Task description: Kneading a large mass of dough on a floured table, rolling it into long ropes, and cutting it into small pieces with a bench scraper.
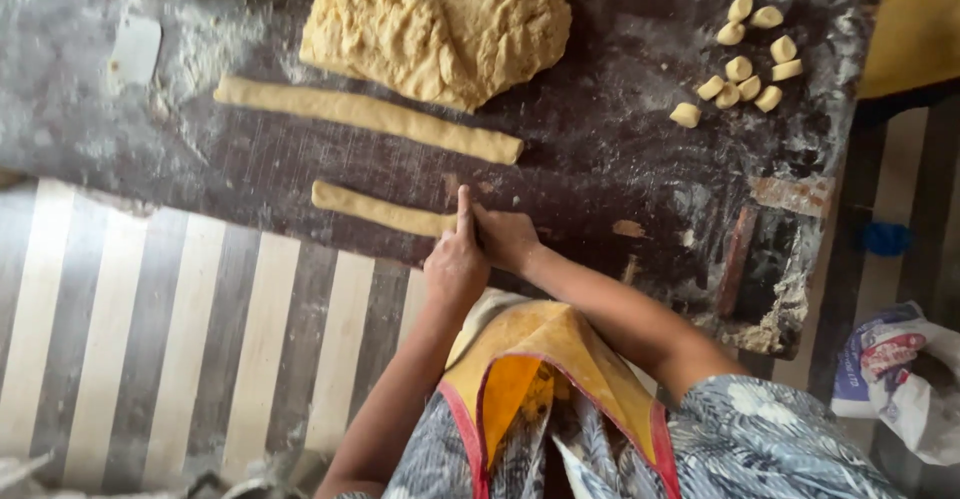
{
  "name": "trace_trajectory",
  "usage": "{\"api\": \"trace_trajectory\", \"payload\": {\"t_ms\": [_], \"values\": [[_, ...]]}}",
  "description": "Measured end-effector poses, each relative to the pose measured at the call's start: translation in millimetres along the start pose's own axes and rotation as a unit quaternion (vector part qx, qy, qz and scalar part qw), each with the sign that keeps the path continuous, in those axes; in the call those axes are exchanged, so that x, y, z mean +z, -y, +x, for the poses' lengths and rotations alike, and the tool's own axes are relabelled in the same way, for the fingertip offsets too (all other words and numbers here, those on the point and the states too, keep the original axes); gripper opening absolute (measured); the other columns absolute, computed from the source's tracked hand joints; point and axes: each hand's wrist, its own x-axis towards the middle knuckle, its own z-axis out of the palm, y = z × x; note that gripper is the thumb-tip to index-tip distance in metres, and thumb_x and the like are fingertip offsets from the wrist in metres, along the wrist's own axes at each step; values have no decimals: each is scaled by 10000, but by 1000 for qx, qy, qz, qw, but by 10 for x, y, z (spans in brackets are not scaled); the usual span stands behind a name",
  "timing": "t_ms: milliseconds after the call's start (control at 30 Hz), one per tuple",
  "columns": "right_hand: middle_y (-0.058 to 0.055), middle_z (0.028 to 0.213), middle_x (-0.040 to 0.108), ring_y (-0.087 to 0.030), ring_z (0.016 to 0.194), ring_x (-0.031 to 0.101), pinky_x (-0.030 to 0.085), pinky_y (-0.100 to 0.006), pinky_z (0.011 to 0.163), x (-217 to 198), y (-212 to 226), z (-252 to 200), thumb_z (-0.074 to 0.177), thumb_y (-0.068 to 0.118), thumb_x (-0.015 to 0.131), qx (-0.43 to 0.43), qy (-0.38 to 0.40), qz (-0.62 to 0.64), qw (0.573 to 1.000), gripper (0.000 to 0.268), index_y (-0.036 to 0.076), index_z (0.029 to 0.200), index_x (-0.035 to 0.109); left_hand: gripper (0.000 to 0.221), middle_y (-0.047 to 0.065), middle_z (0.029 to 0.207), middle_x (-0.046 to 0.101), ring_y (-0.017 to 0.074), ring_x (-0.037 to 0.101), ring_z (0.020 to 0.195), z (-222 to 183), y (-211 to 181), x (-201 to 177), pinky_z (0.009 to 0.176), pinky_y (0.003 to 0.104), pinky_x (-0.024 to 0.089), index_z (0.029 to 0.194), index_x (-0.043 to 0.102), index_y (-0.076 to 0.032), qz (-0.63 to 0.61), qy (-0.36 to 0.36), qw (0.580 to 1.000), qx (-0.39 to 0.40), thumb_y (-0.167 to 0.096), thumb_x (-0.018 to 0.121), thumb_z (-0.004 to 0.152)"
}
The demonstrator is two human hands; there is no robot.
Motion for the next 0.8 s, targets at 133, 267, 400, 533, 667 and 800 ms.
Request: {"api": "trace_trajectory", "payload": {"t_ms": [133, 267, 400, 533, 667, 800], "values": [[-134, 855, 758, -361, 765, 721, 550, -496, 628, 146, -209, 24, 871, 395, 693, 40, -50, -4, 998, 357, 130, 1105, 642, 845, 230, 1036, 707, 440, 696, 816, 15, 30, -143, 687, 543, 550, 1662, 127, -223, -46, -17, 999, 11, -147, 560, 941], [-181, 835, 699, -359, 642, 712, 541, -380, 562, 338, -1046, -268, 937, 351, 741, 149, -64, 430, 888, 334, 31, 1030, 721, 863, 239, 1048, 692, 432, 687, 782, -91, 195, -42, 620, 538, 545, 1618, 163, -170, -62, -60, 993, 84, -202, 641, 901], [-95, 908, 694, -216, 762, 695, 570, -359, 586, -551, -1365, -705, 965, 452, 605, 198, -150, 791, 560, 397, 101, 1149, 626, 816, 201, 996, 703, 395, 678, 726, -131, 304, -18, 585, 507, 544, 1619, 219, -135, -41, -75, 992, 95, -171, 621, 909], [-124, 1332, 552, -208, 1053, 650, 639, -399, 852, -1522, -1566, -777, 1017, 515, 565, 169, -365, 723, 562, 617, 166, 1510, 437, 833, 196, 1004, 704, 382, 674, 698, -92, 390, 27, 554, 485, 543, 1627, 249, -116, -24, -79, 986, 147, -38, 555, 856], [-36, 1448, 502, -127, 1200, 618, 650, -387, 949, -1590, -1814, -671, 1019, 470, 529, 101, -443, 687, 567, 597, 213, 1545, 412, 835, 198, 1018, 710, 379, 687, 716, -107, 445, 9, 592, 478, 559, 1634, 240, -114, -17, -49, 989, 138, -57, 568, 869], [-121, 1157, 596, -195, 943, 629, 596, -371, 760, -1031, -1375, -369, 1066, 336, 549, 158, -400, 619, 657, 382, 62, 1332, 549, 835, 223, 1329, 662, 406, 711, 818, -190, 587, -94, 586, 473, 568, 1615, 180, -82, -85, -88, 971, 205, -46, 544, 865]]}}
